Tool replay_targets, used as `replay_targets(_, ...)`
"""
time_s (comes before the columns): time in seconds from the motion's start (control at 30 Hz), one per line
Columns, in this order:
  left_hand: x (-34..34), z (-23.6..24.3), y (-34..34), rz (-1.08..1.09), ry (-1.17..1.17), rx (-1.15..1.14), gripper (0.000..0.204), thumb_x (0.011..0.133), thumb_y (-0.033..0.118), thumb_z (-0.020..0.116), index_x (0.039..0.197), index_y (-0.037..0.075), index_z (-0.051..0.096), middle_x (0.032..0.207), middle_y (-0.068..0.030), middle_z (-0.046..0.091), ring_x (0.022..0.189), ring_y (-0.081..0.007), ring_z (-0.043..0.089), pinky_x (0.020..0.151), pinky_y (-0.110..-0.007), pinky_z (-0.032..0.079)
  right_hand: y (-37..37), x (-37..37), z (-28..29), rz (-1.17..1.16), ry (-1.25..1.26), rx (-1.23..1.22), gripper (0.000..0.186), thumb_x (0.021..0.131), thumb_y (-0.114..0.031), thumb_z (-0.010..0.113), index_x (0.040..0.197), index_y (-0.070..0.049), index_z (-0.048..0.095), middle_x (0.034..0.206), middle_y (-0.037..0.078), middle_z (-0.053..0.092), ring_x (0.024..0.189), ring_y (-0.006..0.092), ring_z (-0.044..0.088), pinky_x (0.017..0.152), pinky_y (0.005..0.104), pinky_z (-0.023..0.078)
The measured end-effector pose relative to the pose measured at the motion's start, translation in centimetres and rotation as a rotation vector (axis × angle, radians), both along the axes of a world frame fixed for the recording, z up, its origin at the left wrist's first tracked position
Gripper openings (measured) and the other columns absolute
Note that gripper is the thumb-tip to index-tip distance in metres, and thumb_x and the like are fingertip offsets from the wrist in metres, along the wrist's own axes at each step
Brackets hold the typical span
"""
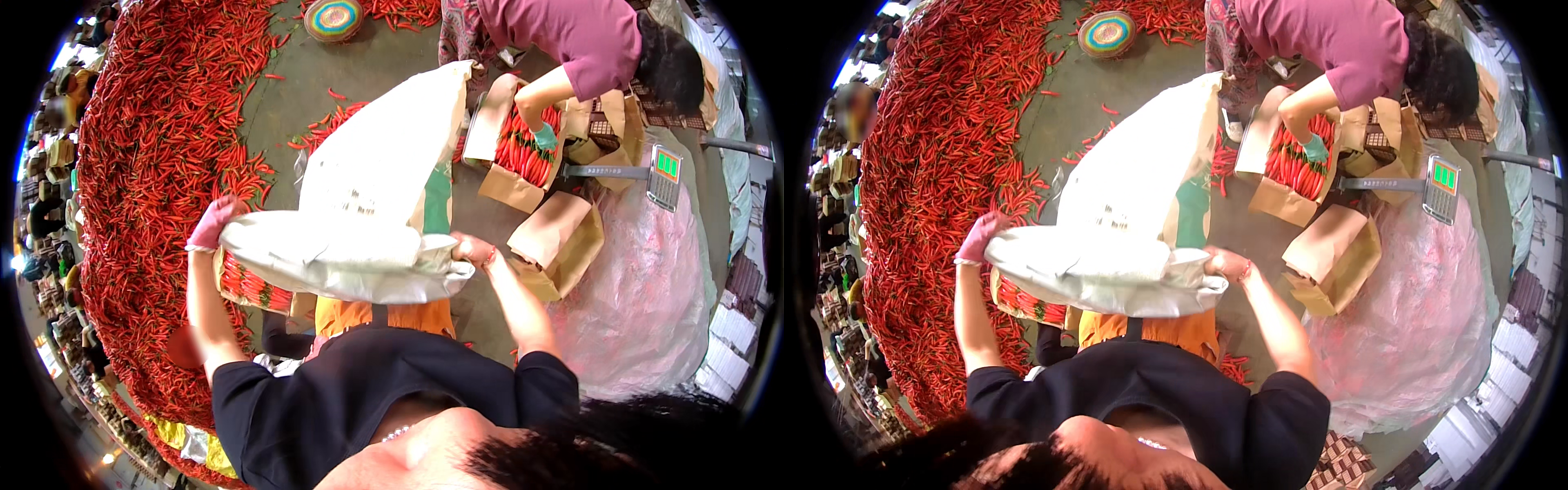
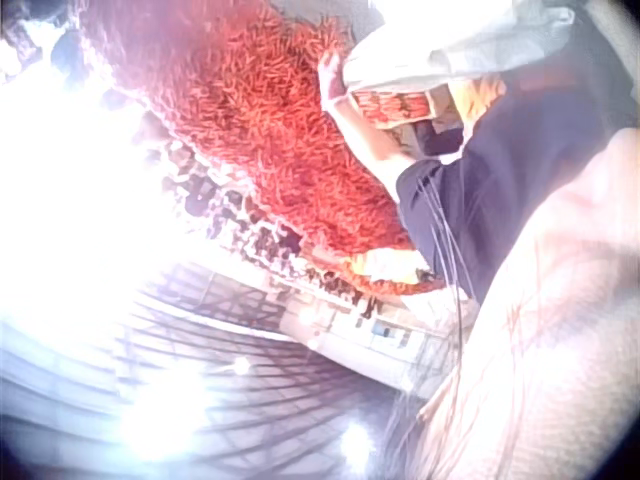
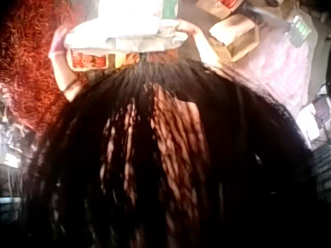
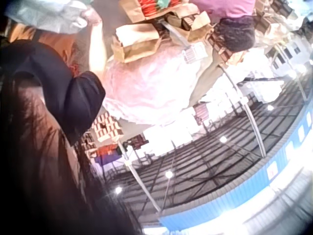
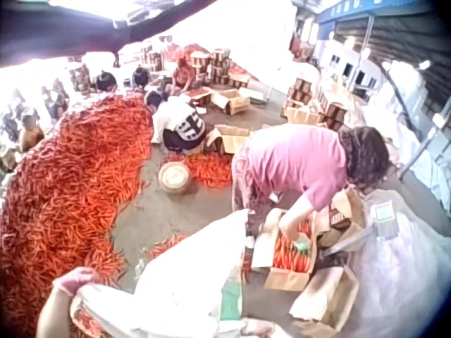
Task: The person sits on the floor and sorts red chili peppers by hand, arranging them into brown paper bags and a white sack. The person repeatedly picks up peppers, places them into bags, and folds the bags closed. Other workers are visible nearby performing similar tasks.
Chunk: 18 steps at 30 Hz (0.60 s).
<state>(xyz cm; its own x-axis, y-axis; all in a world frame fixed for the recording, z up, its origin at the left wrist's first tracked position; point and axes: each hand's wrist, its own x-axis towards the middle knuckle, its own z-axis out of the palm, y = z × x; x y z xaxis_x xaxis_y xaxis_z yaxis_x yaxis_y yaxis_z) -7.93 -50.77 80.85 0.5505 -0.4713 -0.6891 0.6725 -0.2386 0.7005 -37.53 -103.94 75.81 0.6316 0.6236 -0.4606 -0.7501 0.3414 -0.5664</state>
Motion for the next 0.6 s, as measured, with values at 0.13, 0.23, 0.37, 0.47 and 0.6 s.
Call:
replay_targets(0.13,-2.0,5.8,-5.5,-0.285,-0.965,0.868,0.059,0.084,0.019,0.073,0.134,-0.004,0.050,0.107,-0.0124,0.066,0.095,-0.0216,0.064,0.084,-0.035,0.053,2.4,2.7,3.1,0.091,0.041,-0.287,0.053,0.065,0.005,0.051,0.118,0.003,0.058,0.100,0.007,0.065,0.087,0.0141,0.061,0.074,0.0280,0.050)
replay_targets(0.23,-4.7,6.5,-12.8,-0.393,-1.482,0.549,0.096,0.064,0.029,0.087,0.142,0.000,0.039,0.136,-0.0187,0.051,0.127,-0.0368,0.047,0.110,-0.047,0.034,4.7,9.0,2.1,0.200,-0.081,-0.366,0.033,0.064,0.000,0.055,0.097,0.002,0.063,0.075,0.002,0.060,0.064,0.0126,0.056,0.055,0.0292,0.046)
replay_targets(0.37,-10.5,-0.8,-19.7,-0.774,-0.946,0.618,0.055,0.077,0.028,0.074,0.122,0.001,0.059,0.085,-0.0160,0.069,0.087,-0.0336,0.067,0.086,-0.043,0.050,6.4,17.5,-0.6,0.456,-0.945,-1.001,0.026,0.070,-0.008,0.061,0.094,0.002,0.064,0.082,0.015,0.069,0.073,0.0299,0.067,0.068,0.0422,0.053)
replay_targets(0.47,-9.3,-8.1,-18.0,0.070,-0.429,0.150,0.022,0.091,0.016,0.064,0.103,-0.003,0.066,0.091,-0.0077,0.070,0.079,-0.0158,0.065,0.070,-0.029,0.052,5.1,15.4,-0.3,-0.361,-0.883,-1.433,0.087,0.072,-0.034,0.077,0.143,-0.004,0.036,0.140,0.021,0.047,0.127,0.0386,0.047,0.102,0.0476,0.042)
replay_targets(0.6,-10.1,-10.1,-16.1,0.247,-0.202,-0.112,0.034,0.096,0.029,0.057,0.115,0.000,0.062,0.101,-0.0029,0.066,0.088,-0.0112,0.059,0.077,-0.028,0.050,7.4,5.6,-6.8,-0.389,-0.508,-1.331,0.117,0.066,-0.042,0.085,0.152,-0.002,0.016,0.149,0.028,0.032,0.139,0.0453,0.030,0.113,0.0463,0.031)
